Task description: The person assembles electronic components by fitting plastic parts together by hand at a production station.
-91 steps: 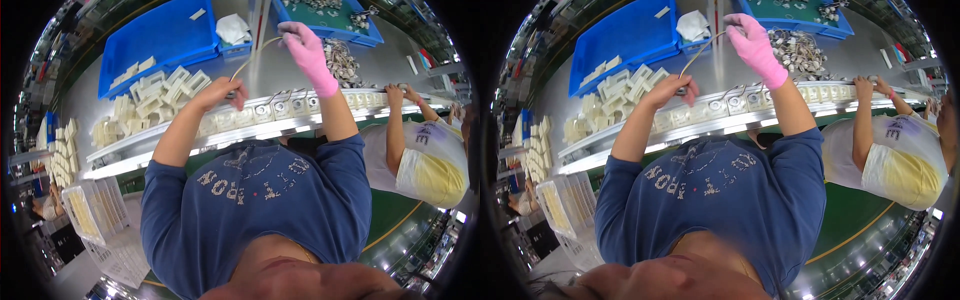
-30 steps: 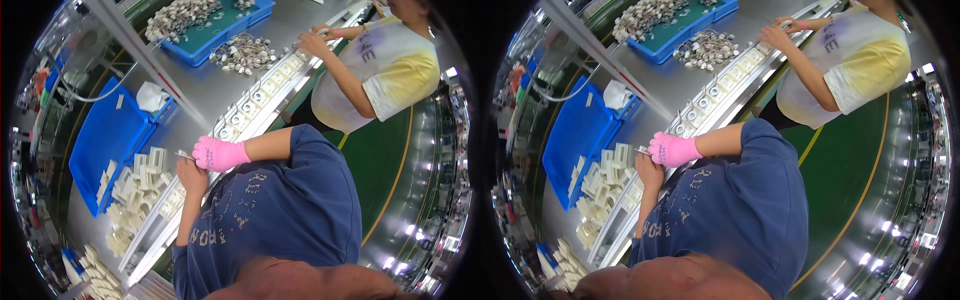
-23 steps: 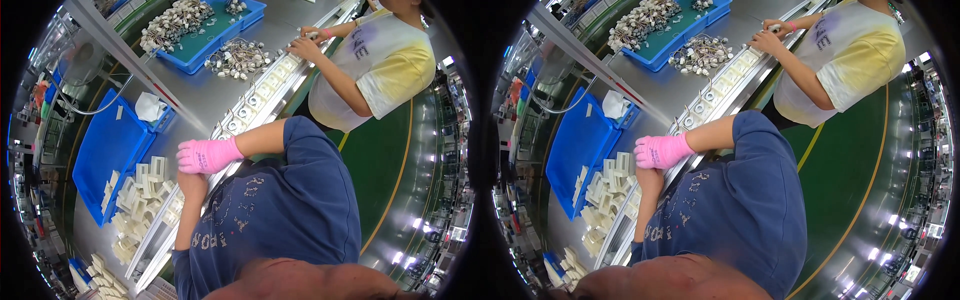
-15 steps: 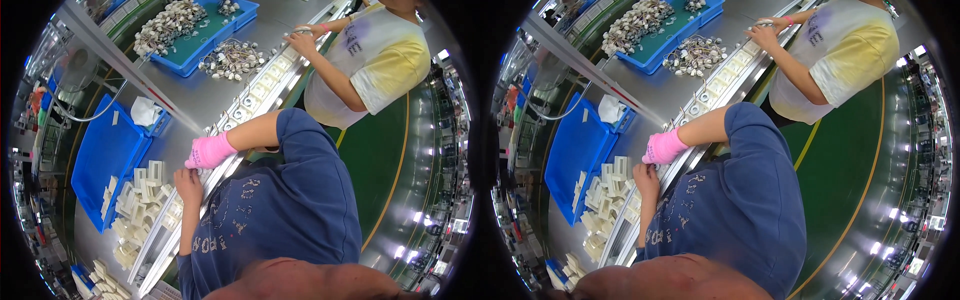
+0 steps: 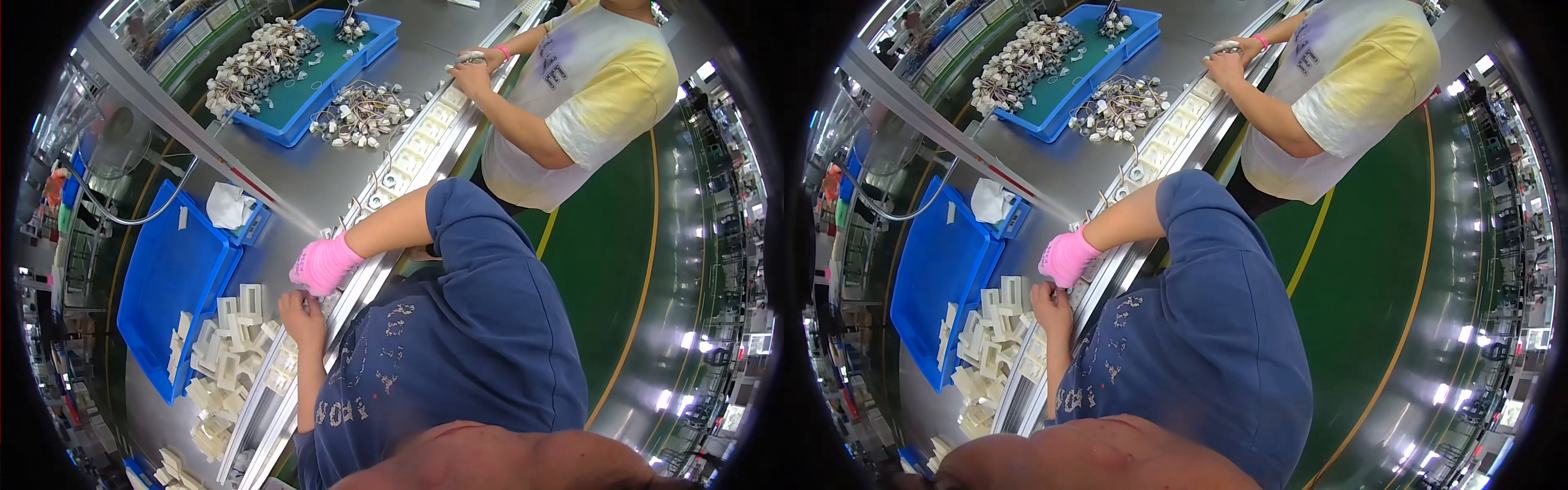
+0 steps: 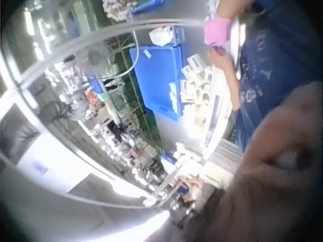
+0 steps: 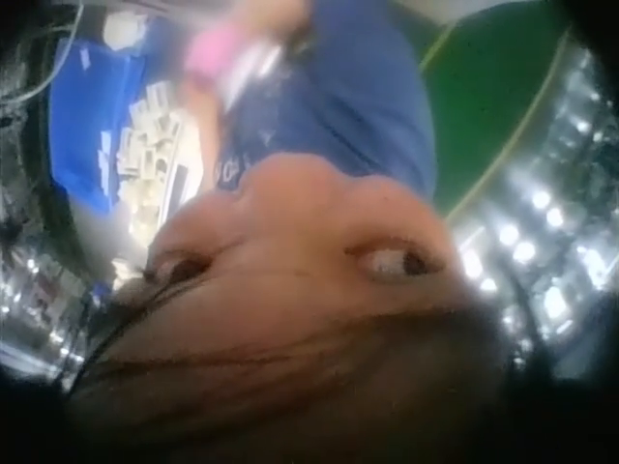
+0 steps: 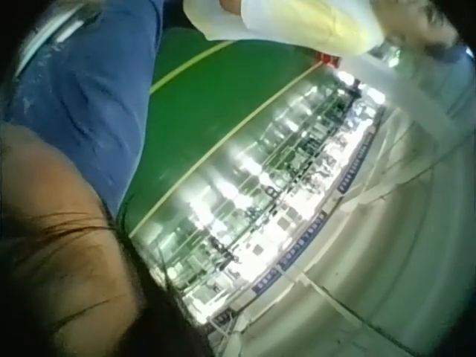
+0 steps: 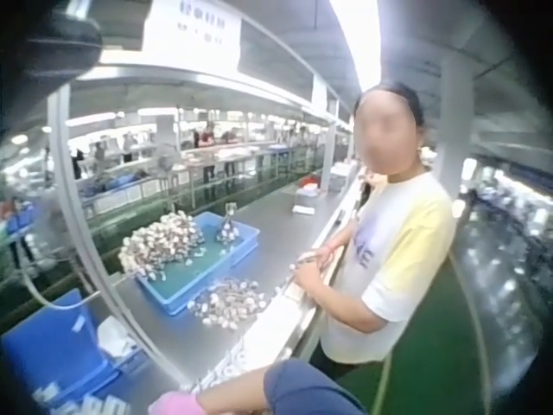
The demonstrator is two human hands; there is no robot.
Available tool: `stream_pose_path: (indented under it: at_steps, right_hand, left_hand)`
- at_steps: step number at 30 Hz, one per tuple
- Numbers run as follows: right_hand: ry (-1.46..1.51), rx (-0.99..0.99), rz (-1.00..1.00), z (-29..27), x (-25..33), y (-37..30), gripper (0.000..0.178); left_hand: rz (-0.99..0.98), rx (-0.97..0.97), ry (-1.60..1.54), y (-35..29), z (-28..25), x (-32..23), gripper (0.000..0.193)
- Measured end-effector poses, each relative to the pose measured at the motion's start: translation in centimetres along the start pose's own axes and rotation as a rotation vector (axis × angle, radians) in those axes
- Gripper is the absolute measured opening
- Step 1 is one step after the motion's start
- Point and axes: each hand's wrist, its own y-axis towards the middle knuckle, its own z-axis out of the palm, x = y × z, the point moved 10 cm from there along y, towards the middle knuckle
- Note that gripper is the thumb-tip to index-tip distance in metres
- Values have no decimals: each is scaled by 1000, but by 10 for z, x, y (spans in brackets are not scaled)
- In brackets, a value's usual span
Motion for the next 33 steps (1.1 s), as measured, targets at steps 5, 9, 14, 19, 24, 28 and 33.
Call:
stream_pose_path:
  at_steps: [5, 9, 14, 19, 24, 28, 33]
  right_hand:
    - [-139, -146, -140, -8, 23, -16, 26]
    - [-325, -88, -163, -16, 40, -22, 13]
    - [-337, -260, -416, -32, 49, -27, 10]
    - [-402, -84, -355, -21, 49, -16, 14]
    - [-473, 45, -305, -6, 38, -9, 11]
    - [-450, 145, -254, -4, 38, -11, 14]
    - [-554, 208, -171, 8, 27, -10, 16]
  left_hand:
    - [-50, 15, -38, 2, 5, 5, 10]
    - [-10, -28, -40, -1, -2, 3, 11]
    - [-111, -153, 15, -1, 7, 28, 17]
    - [-143, -61, -1, 1, 0, 19, 9]
    - [-65, -66, 35, -2, -5, 2, 11]
    - [-76, -52, -3, -12, -6, 1, 14]
    - [-60, -17, -6, -5, -5, -3, 14]
